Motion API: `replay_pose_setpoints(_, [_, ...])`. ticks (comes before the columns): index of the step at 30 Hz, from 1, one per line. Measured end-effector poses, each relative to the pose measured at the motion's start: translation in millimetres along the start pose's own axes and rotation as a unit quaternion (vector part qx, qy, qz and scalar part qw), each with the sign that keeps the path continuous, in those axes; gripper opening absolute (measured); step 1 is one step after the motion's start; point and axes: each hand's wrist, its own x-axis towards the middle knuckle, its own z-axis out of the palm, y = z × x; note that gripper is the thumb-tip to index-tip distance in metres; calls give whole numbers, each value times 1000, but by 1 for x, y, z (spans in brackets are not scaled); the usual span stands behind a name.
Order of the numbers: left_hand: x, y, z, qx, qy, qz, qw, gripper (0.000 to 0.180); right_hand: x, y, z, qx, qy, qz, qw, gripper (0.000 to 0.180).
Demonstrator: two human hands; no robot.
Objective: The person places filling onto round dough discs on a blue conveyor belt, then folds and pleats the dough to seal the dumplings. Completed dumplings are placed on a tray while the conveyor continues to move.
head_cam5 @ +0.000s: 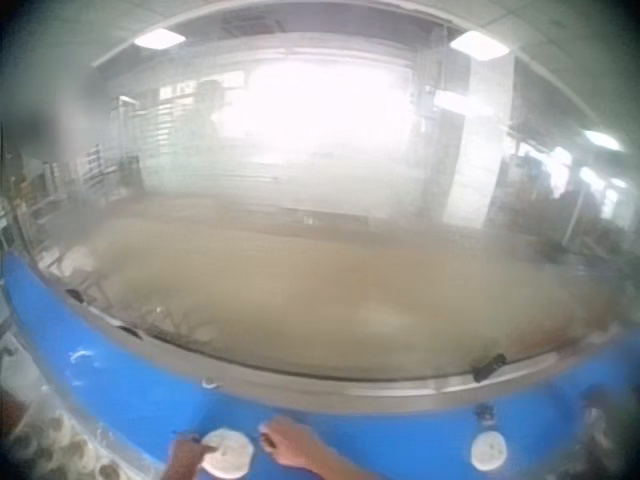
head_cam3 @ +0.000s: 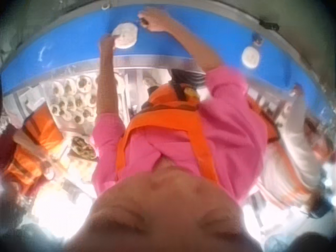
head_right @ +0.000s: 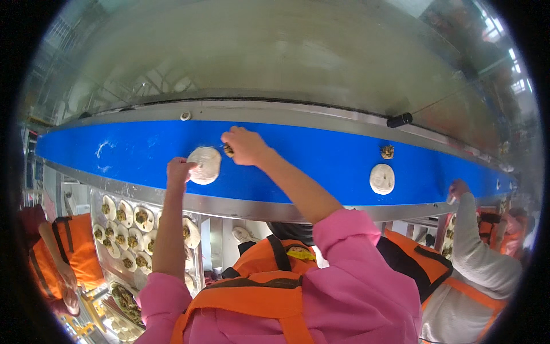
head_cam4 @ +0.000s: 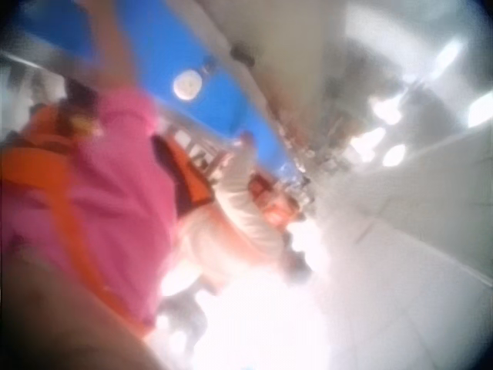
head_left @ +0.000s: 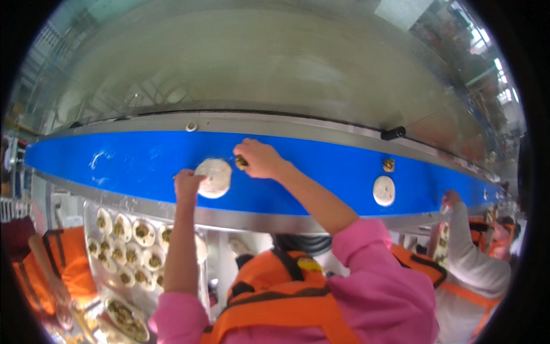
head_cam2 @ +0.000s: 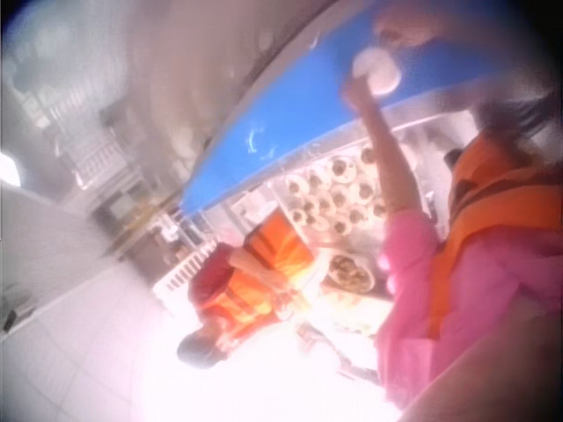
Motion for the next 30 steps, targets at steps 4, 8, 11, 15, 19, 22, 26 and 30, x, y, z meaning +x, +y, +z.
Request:
replay_pose_setpoints(4, [19,-14,-35,5,-63,91,994,12,17,-28,3,35,-13,9,999,33])
replay_pose_setpoints(8, [-2,-11,-59,-237,-89,98,962,22,17,-67,4,215,58,-58,973,31])
replay_pose_setpoints(11, [-36,-8,-74,-569,-213,41,793,39,17,-103,10,218,97,-75,968,29])
replay_pose_setpoints(15, [-70,0,-64,-624,-178,3,761,50,14,-130,15,171,63,-85,980,29])
replay_pose_setpoints(19, [-92,4,-46,-641,-199,8,741,60,-15,-109,-12,232,79,-141,959,36])
replay_pose_setpoints(22, [-110,-4,-50,-697,-190,-16,691,66,-50,-33,-61,180,164,77,967,36])
replay_pose_setpoints(26, [-134,-21,-63,-742,-191,-23,642,70,-96,55,-96,-72,48,316,945,38])
replay_pose_setpoints(30, [-152,-38,-74,-764,-194,4,616,73,-96,71,-76,36,-19,254,966,38])
